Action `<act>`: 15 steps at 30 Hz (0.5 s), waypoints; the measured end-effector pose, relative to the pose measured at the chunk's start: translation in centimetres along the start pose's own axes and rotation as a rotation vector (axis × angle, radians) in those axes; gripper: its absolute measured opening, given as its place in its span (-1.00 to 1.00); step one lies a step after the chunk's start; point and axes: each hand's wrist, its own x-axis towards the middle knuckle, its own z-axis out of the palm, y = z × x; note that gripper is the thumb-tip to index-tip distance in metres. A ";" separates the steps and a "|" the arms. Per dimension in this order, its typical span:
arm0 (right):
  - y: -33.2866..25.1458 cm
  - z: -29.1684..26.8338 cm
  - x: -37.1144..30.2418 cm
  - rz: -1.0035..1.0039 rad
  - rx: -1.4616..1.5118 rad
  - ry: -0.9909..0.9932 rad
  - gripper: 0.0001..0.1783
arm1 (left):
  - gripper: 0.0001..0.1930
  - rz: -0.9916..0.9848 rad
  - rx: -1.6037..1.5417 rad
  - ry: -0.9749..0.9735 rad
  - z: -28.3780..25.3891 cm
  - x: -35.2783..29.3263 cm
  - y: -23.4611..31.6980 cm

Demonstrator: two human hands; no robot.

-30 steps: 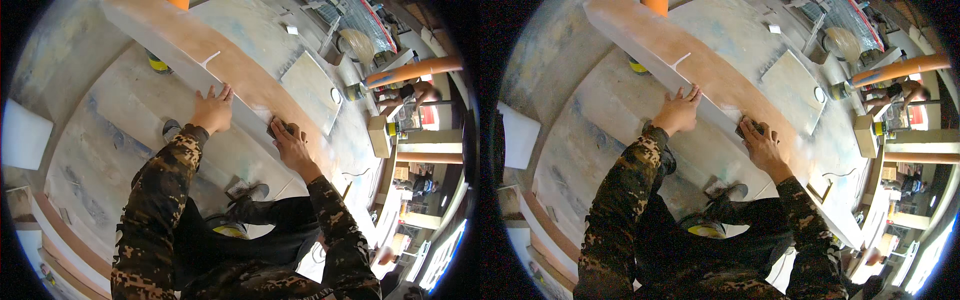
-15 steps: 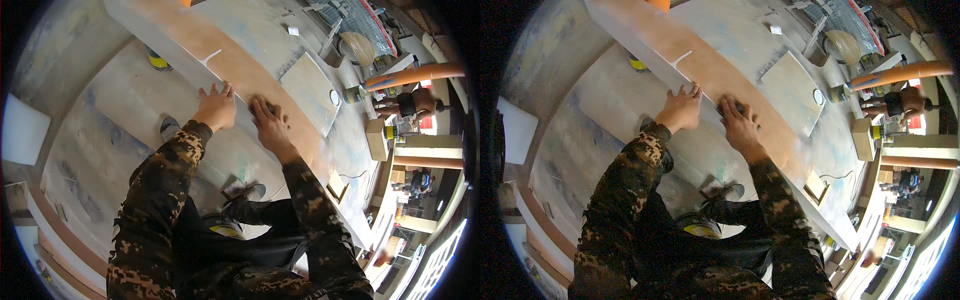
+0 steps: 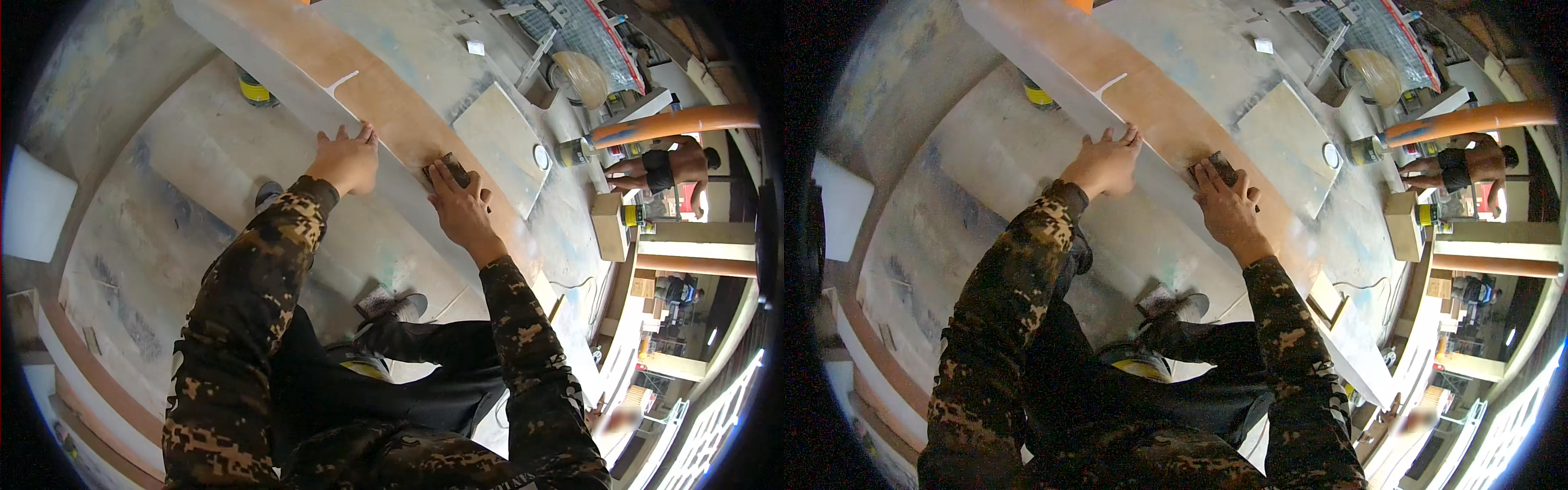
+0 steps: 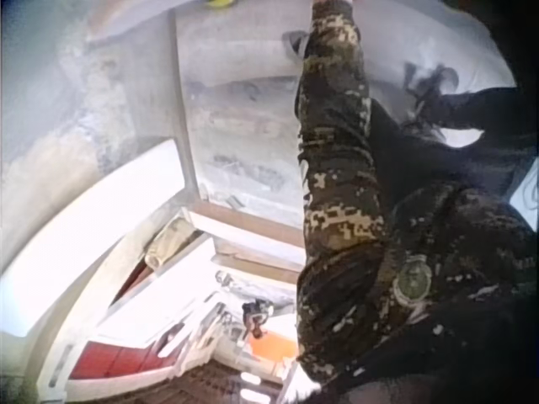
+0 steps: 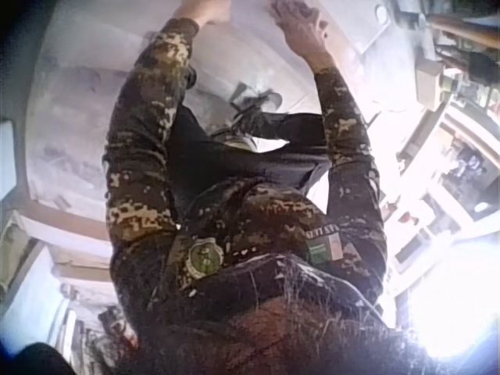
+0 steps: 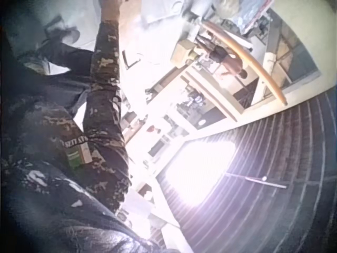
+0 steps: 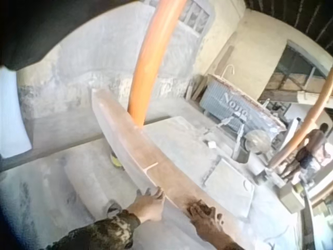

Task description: Sanding a curved wooden furniture component using a piece of sandpaper.

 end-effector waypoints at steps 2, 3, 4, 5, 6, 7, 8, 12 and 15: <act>0.2 0.2 -0.3 -0.037 -0.013 0.023 -0.44 | -0.25 0.002 0.014 -0.015 0.0 0.1 0.1; 0.3 0.2 -0.4 -0.049 -0.016 0.017 -0.43 | -0.25 -0.001 0.009 -0.015 0.1 0.2 0.1; 0.3 0.2 -0.5 -0.060 -0.020 0.011 -0.42 | -0.25 0.003 -0.007 0.003 0.2 0.2 0.1; 0.4 0.5 -0.6 -0.065 -0.022 0.008 -0.42 | -0.25 0.007 -0.023 0.019 0.3 0.1 0.1; 0.3 0.7 -0.8 -0.076 -0.047 0.024 -0.37 | -0.25 0.004 -0.027 0.019 0.3 0.1 0.1; 0.3 0.9 -1.1 -0.087 -0.071 0.041 -0.32 | -0.25 0.012 -0.039 0.024 0.4 0.1 0.2; -0.4 0.6 -1.2 -0.097 -0.069 0.037 -0.32 | -0.25 0.014 -0.053 0.028 0.4 0.0 0.0; -2.0 -1.0 -0.8 -0.023 -0.139 -0.103 -0.17 | -0.24 0.003 -0.040 0.015 0.1 0.0 0.2; -2.5 -0.6 2.1 -0.004 -0.095 -0.119 -0.11 | -0.23 0.001 -0.016 0.019 0.1 0.2 0.9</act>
